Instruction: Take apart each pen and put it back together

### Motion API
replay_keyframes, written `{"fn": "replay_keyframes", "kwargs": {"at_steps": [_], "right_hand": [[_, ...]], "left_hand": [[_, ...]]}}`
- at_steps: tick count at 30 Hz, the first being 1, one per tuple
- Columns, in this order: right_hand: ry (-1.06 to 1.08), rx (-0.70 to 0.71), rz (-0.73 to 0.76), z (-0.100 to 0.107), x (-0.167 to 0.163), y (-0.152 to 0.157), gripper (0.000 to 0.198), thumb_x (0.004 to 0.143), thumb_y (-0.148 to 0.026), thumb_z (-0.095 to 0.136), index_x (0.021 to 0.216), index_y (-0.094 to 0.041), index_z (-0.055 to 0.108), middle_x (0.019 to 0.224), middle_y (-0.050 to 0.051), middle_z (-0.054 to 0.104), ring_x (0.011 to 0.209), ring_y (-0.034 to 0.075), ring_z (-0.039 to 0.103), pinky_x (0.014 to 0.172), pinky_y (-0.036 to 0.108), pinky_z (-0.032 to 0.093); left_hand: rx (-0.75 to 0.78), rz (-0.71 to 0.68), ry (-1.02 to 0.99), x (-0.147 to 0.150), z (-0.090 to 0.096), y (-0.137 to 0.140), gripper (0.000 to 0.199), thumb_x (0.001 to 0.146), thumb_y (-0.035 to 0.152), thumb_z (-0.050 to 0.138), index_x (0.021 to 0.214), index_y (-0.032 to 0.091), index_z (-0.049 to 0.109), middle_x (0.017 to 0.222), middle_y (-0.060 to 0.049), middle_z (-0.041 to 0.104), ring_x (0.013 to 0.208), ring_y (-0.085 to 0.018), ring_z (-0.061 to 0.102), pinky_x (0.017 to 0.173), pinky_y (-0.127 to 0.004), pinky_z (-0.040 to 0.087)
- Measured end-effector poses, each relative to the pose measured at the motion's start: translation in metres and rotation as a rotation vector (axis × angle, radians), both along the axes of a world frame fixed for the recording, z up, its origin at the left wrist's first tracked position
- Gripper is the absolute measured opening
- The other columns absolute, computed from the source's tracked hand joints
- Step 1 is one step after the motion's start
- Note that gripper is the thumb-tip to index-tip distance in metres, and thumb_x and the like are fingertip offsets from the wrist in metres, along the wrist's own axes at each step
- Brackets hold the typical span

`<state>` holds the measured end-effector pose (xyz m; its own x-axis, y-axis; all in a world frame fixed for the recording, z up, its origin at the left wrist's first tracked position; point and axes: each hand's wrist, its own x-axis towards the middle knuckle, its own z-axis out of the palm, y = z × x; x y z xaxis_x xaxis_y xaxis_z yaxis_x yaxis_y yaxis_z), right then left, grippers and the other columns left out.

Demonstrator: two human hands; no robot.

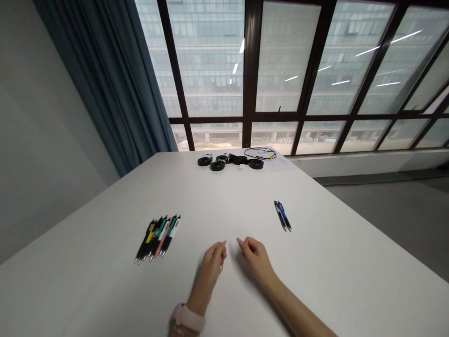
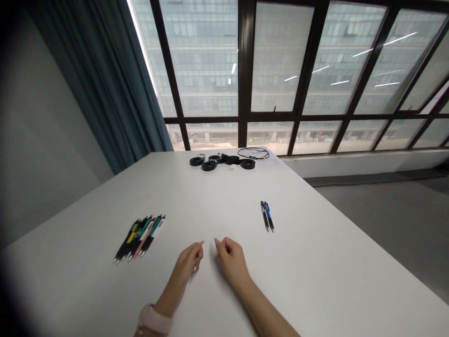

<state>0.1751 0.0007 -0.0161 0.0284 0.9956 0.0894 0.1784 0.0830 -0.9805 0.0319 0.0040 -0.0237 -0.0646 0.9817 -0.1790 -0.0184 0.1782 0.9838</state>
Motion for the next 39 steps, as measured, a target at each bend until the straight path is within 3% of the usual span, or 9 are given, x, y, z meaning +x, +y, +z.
{"fn": "replay_keyframes", "kwargs": {"at_steps": [9, 27, 34, 39], "right_hand": [[0.005, 0.006, 0.045, -0.009, -0.004, -0.001, 0.052, 0.084, -0.064, 0.051, 0.055, -0.024, 0.036, 0.053, -0.006, 0.035, 0.054, 0.012, 0.033, 0.052, 0.026, 0.028], [-0.045, -0.013, 0.052, -0.014, -0.005, 0.001, 0.049, 0.083, -0.062, 0.048, 0.055, -0.024, 0.036, 0.053, -0.006, 0.035, 0.055, 0.013, 0.034, 0.054, 0.026, 0.029], [-0.089, -0.039, 0.061, -0.012, -0.004, 0.001, 0.047, 0.084, -0.060, 0.045, 0.055, -0.024, 0.036, 0.054, -0.004, 0.038, 0.056, 0.014, 0.036, 0.055, 0.028, 0.029], [-0.095, -0.053, 0.068, -0.012, -0.003, 0.000, 0.046, 0.084, -0.060, 0.045, 0.056, -0.024, 0.035, 0.054, -0.004, 0.038, 0.056, 0.013, 0.036, 0.055, 0.028, 0.028]], "left_hand": [[0.129, -0.164, 0.238, 0.008, -0.005, -0.010, 0.046, 0.079, 0.062, 0.052, 0.053, 0.025, 0.044, 0.052, 0.005, 0.040, 0.053, -0.014, 0.038, 0.055, -0.029, 0.027], [0.141, -0.217, 0.393, 0.004, -0.005, -0.010, 0.038, 0.085, 0.054, 0.038, 0.059, 0.026, 0.037, 0.056, 0.005, 0.041, 0.057, -0.016, 0.041, 0.059, -0.030, 0.029], [0.180, -0.138, 0.643, -0.032, 0.029, 0.009, 0.042, 0.090, 0.054, 0.032, 0.064, 0.025, 0.046, 0.055, 0.005, 0.043, 0.058, -0.017, 0.047, 0.060, -0.029, 0.033], [0.104, -0.020, 1.198, -0.079, 0.063, 0.024, 0.028, 0.094, 0.041, 0.037, 0.083, 0.023, 0.057, 0.071, -0.001, 0.063, 0.072, -0.020, 0.061, 0.062, -0.029, 0.035]]}}
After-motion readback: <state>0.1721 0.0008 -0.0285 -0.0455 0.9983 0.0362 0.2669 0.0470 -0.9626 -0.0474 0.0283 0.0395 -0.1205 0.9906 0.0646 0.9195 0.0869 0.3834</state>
